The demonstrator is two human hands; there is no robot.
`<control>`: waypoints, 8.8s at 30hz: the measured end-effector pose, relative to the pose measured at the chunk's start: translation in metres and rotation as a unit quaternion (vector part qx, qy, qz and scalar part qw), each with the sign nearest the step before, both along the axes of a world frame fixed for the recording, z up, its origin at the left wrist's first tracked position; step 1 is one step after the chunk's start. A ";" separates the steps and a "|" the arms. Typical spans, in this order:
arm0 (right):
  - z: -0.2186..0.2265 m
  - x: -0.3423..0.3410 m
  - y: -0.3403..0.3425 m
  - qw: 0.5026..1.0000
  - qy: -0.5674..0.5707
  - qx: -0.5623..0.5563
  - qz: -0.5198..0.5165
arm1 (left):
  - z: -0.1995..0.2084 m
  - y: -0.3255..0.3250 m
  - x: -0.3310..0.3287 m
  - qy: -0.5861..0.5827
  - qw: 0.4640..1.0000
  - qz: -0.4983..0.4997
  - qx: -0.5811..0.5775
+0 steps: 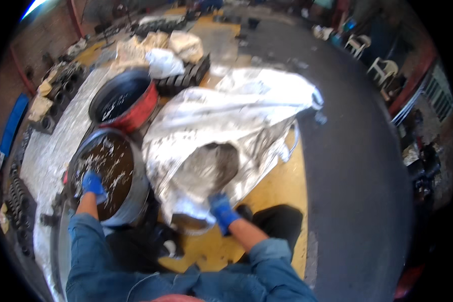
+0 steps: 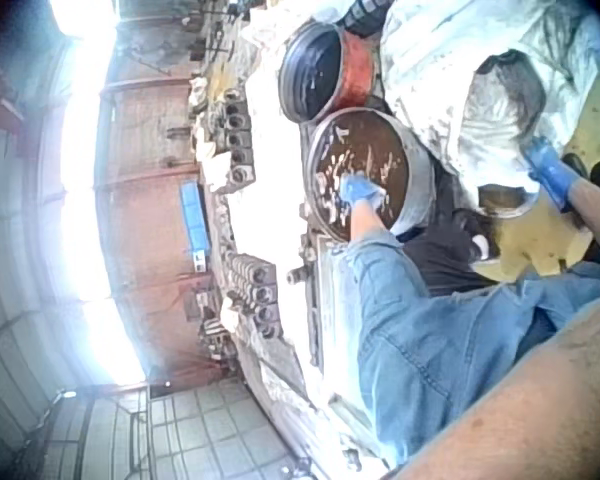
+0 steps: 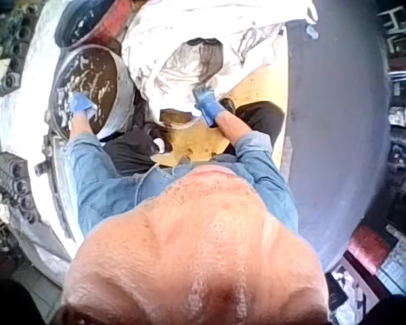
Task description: The person retrieves metal parts from a white sack and places them into a large metal basin filled with dark liquid. They scrub the parts by hand and use a red plastic scoop to pour liquid over them, ensuring they are fully coated. The person handles the parts one by one, moving them between the sack and the basin.
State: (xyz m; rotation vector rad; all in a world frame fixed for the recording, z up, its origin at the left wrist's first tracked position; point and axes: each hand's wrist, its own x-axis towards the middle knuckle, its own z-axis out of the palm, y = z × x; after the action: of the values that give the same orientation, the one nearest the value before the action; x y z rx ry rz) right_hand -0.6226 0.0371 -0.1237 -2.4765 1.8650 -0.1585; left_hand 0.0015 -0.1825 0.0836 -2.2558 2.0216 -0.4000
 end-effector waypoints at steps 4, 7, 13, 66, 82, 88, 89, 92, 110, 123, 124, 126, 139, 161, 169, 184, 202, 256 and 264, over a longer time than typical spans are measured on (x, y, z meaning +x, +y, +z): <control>-0.017 -0.018 0.006 0.993 0.049 0.109 -0.021 | 0.046 0.031 -0.070 -0.102 0.984 -0.133 0.058; -0.029 -0.032 0.023 0.994 -0.022 0.109 -0.025 | 0.075 0.042 -0.184 0.262 0.960 -0.060 0.077; 0.006 -0.050 -0.007 0.959 -0.012 0.256 -0.124 | 0.076 0.061 -0.361 0.261 0.945 -0.086 0.180; -0.011 -0.040 0.013 0.855 -0.035 0.211 -0.472 | -0.155 0.020 -0.356 0.629 0.685 0.221 0.294; -0.218 -0.028 -0.143 0.827 -0.204 -0.070 -0.519 | -0.318 -0.104 -0.461 0.889 0.297 0.293 0.191; -0.189 -0.083 -0.307 0.966 0.158 0.129 -0.157 | -0.313 -0.168 -0.463 0.942 0.225 0.222 0.115; -0.204 -0.089 -0.312 0.962 0.075 -0.018 -0.263 | -0.308 -0.161 -0.462 0.946 0.211 0.226 0.102; -0.238 -0.123 -0.326 0.868 -0.152 -0.264 -0.392 | -0.295 -0.124 -0.471 0.953 0.168 0.241 0.069; -0.195 -0.105 -0.233 0.927 -0.276 -0.106 -0.229 | -0.327 -0.070 -0.486 0.874 0.235 0.379 0.192; -0.186 -0.143 -0.349 0.958 -0.156 -0.043 -0.236 | -0.330 -0.171 -0.538 0.926 0.287 0.149 0.193; -0.188 -0.145 -0.353 0.958 -0.154 -0.045 -0.239 | -0.322 -0.162 -0.535 0.925 0.294 0.146 0.194; -0.190 -0.147 -0.354 0.960 -0.143 -0.036 -0.238 | -0.302 -0.131 -0.527 0.917 0.318 0.149 0.188; -0.180 -0.152 -0.374 0.958 -0.153 -0.041 -0.238 | -0.267 -0.120 -0.412 0.670 0.725 0.125 0.101; -0.170 -0.160 -0.343 0.972 -0.120 -0.025 -0.200 | -0.310 -0.101 -0.443 0.724 0.646 0.213 0.114; -0.153 -0.145 -0.182 0.990 -0.057 0.029 -0.129 | -0.203 0.002 -0.438 0.781 0.586 0.194 0.093; -0.051 0.040 0.151 0.861 -0.188 0.462 -0.102 | -0.009 0.161 -0.313 0.922 0.384 0.040 -0.007; -0.135 -0.011 0.311 0.338 -0.155 0.874 -0.313 | -0.031 0.106 -0.293 0.909 0.404 0.097 -0.018; -0.096 -0.021 -0.009 0.620 0.194 0.759 0.020 | 0.017 0.052 -0.129 0.841 0.420 0.199 -0.277; -0.106 -0.015 -0.062 0.651 0.244 0.703 0.152 | 0.041 0.063 -0.118 0.833 0.391 0.159 -0.356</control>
State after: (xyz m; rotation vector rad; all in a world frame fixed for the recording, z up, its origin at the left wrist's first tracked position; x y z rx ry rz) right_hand -0.6373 -0.0251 -0.2299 -1.5178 0.7733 1.4596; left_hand -0.1164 -0.1191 0.1249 -4.0416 1.0174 2.6115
